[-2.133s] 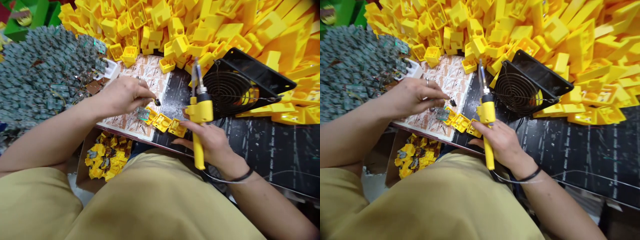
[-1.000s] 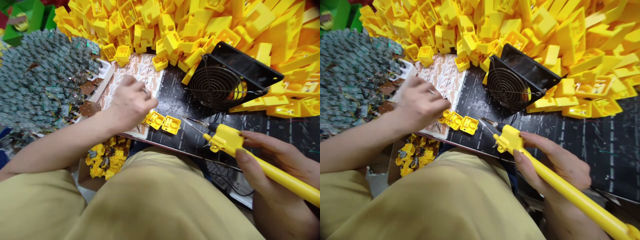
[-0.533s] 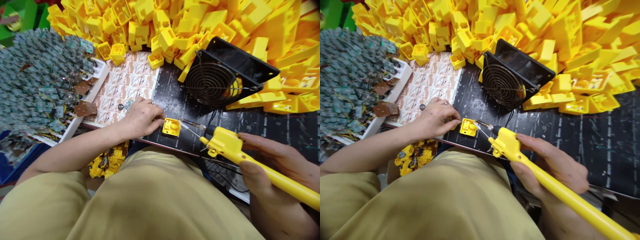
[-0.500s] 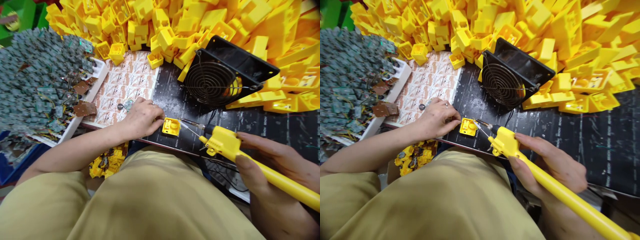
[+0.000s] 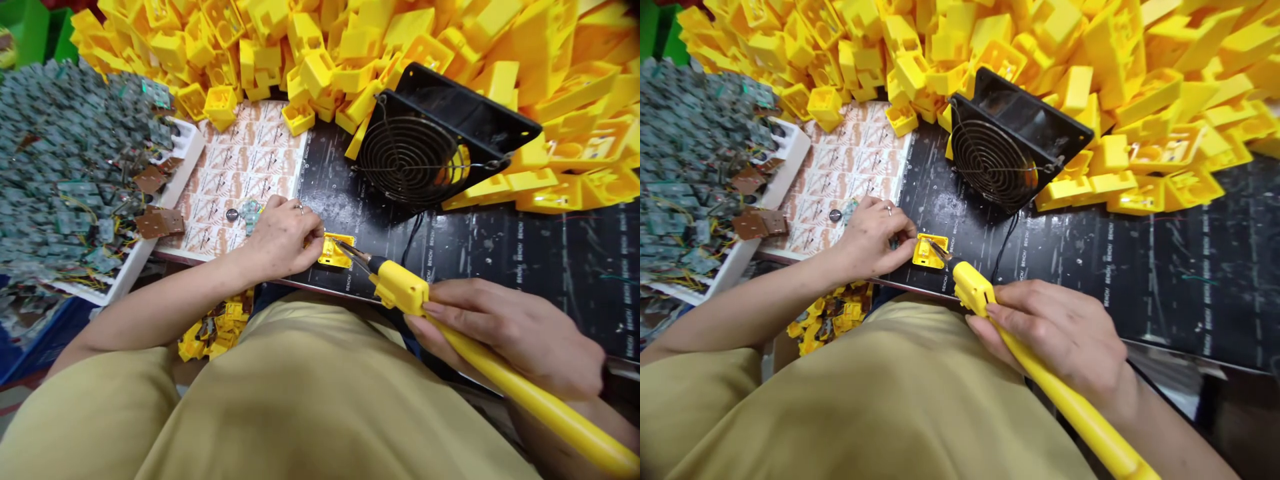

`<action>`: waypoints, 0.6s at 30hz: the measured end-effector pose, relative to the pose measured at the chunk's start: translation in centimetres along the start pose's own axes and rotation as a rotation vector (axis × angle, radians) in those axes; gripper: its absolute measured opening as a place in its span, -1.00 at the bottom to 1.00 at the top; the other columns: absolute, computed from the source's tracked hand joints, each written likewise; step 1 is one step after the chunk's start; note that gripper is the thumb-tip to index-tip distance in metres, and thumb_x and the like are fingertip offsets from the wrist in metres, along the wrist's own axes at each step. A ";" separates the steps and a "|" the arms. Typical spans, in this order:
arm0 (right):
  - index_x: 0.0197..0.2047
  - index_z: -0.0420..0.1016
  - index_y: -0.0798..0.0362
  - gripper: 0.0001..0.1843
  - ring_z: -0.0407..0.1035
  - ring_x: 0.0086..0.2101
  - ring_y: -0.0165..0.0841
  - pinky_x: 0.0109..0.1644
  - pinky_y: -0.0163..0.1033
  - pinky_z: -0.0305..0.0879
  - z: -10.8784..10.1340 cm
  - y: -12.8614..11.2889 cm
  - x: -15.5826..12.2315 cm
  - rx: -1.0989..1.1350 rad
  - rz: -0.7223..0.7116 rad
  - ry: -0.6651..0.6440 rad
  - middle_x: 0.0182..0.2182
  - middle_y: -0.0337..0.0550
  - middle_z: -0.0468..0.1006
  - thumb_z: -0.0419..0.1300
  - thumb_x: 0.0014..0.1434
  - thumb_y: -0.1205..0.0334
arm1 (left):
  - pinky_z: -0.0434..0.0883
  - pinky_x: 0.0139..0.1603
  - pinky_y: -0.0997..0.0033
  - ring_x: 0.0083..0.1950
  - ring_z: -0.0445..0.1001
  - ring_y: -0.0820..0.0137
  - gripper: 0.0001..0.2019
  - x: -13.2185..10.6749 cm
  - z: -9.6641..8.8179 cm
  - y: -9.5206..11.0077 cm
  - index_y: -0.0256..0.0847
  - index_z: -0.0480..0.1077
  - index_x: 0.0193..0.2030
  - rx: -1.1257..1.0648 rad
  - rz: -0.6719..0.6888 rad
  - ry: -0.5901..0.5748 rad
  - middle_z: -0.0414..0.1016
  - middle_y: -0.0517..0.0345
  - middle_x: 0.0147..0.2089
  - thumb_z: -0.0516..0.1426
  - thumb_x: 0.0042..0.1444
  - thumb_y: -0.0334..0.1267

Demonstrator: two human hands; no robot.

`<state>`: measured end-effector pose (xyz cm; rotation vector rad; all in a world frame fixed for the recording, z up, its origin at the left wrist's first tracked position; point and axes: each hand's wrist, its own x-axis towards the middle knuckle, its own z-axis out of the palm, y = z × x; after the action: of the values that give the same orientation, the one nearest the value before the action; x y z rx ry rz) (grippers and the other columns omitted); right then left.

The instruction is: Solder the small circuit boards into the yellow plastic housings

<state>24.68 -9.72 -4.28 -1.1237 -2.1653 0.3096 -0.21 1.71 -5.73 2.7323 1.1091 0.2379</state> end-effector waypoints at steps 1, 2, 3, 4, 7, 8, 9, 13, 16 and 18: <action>-0.34 0.39 0.08 -0.87 0.44 -0.37 -0.54 -0.23 -0.46 0.43 0.0 -0.1 0.2 -0.022 -0.017 -0.002 -0.44 -0.18 0.50 0.21 0.26 0.30 | 0.18 -0.14 0.20 -0.33 0.41 0.31 -0.77 0.0 0.0 0.0 -0.23 0.43 -0.44 0.001 0.000 -0.001 0.53 0.15 -0.45 0.01 0.12 -0.26; -0.35 0.39 0.08 -0.86 0.44 -0.38 -0.54 -0.24 -0.45 0.44 0.1 -0.1 0.4 -0.039 -0.039 0.005 -0.44 -0.18 0.50 0.21 0.26 0.29 | 0.19 -0.14 0.20 -0.33 0.41 0.31 -0.77 0.0 0.0 0.0 -0.23 0.43 -0.44 0.003 0.001 -0.002 0.53 0.15 -0.45 0.01 0.12 -0.26; -0.35 0.38 0.08 -0.86 0.44 -0.39 -0.54 -0.25 -0.45 0.44 0.1 -0.2 0.6 -0.050 -0.066 0.017 -0.45 -0.18 0.51 0.22 0.26 0.29 | 0.19 -0.14 0.20 -0.33 0.41 0.31 -0.78 0.0 0.0 0.0 -0.23 0.43 -0.44 0.005 0.001 -0.004 0.53 0.15 -0.45 0.01 0.12 -0.26; -0.34 0.37 0.08 -0.86 0.44 -0.40 -0.54 -0.27 -0.45 0.44 0.1 -0.2 0.9 -0.055 -0.093 0.027 -0.45 -0.19 0.51 0.23 0.25 0.30 | 0.19 -0.14 0.20 -0.33 0.41 0.31 -0.78 0.1 0.0 0.0 -0.22 0.43 -0.45 0.006 0.003 -0.006 0.53 0.15 -0.45 0.01 0.11 -0.26; -0.31 0.36 0.09 -0.84 0.43 -0.41 -0.55 -0.30 -0.45 0.42 -0.2 -0.3 1.4 -0.048 -0.137 0.038 -0.43 -0.20 0.53 0.30 0.17 0.36 | 0.20 -0.15 0.20 -0.33 0.41 0.31 -0.78 0.1 0.0 -0.1 -0.22 0.43 -0.45 0.006 0.015 -0.004 0.53 0.15 -0.45 0.01 0.11 -0.27; -0.30 0.36 0.09 -0.84 0.42 -0.41 -0.55 -0.29 -0.45 0.42 -0.4 -0.3 1.5 -0.041 -0.133 0.032 -0.43 -0.20 0.53 0.31 0.16 0.37 | 0.20 -0.15 0.20 -0.33 0.41 0.31 -0.78 0.1 0.0 -0.1 -0.22 0.43 -0.45 0.007 0.019 -0.001 0.53 0.15 -0.45 0.01 0.11 -0.27; -0.30 0.37 0.09 -0.86 0.42 -0.41 -0.55 -0.29 -0.45 0.41 -0.7 -0.2 1.4 -0.040 -0.123 0.027 -0.43 -0.20 0.53 0.29 0.18 0.36 | 0.20 -0.15 0.20 -0.33 0.41 0.31 -0.77 0.1 0.0 -0.1 -0.22 0.43 -0.45 0.009 0.023 0.001 0.52 0.15 -0.45 0.00 0.12 -0.27; -0.28 0.37 0.05 -0.91 0.43 -0.42 -0.54 -0.35 -0.46 0.38 -1.4 0.4 0.9 -0.093 -0.085 0.005 -0.45 -0.20 0.52 0.20 0.28 0.27 | 0.21 -0.15 0.20 -0.33 0.40 0.30 -0.77 0.0 0.1 -0.2 -0.22 0.44 -0.44 0.012 0.035 0.006 0.52 0.14 -0.45 0.00 0.12 -0.25; -0.29 0.38 0.02 -0.88 0.45 -0.43 -0.53 -0.37 -0.45 0.38 -1.5 0.8 0.4 -0.099 -0.050 0.012 -0.45 -0.20 0.52 0.15 0.32 0.23 | 0.21 -0.16 0.20 -0.33 0.40 0.30 -0.77 0.1 0.1 -0.2 -0.22 0.45 -0.43 0.014 0.032 0.001 0.52 0.14 -0.44 0.01 0.11 -0.25; -0.28 0.38 -0.02 -0.85 0.45 -0.45 -0.53 -0.39 -0.45 0.40 -1.4 1.0 0.0 -0.097 0.008 0.018 -0.44 -0.22 0.53 0.12 0.34 0.16 | 0.21 -0.16 0.21 -0.33 0.40 0.30 -0.78 0.1 0.1 -0.1 -0.22 0.45 -0.43 0.015 0.028 -0.007 0.52 0.14 -0.44 0.01 0.11 -0.25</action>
<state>26.18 -9.23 -3.72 -1.1848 -2.1807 0.1994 -0.19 1.84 -5.84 2.7614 1.0761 0.2240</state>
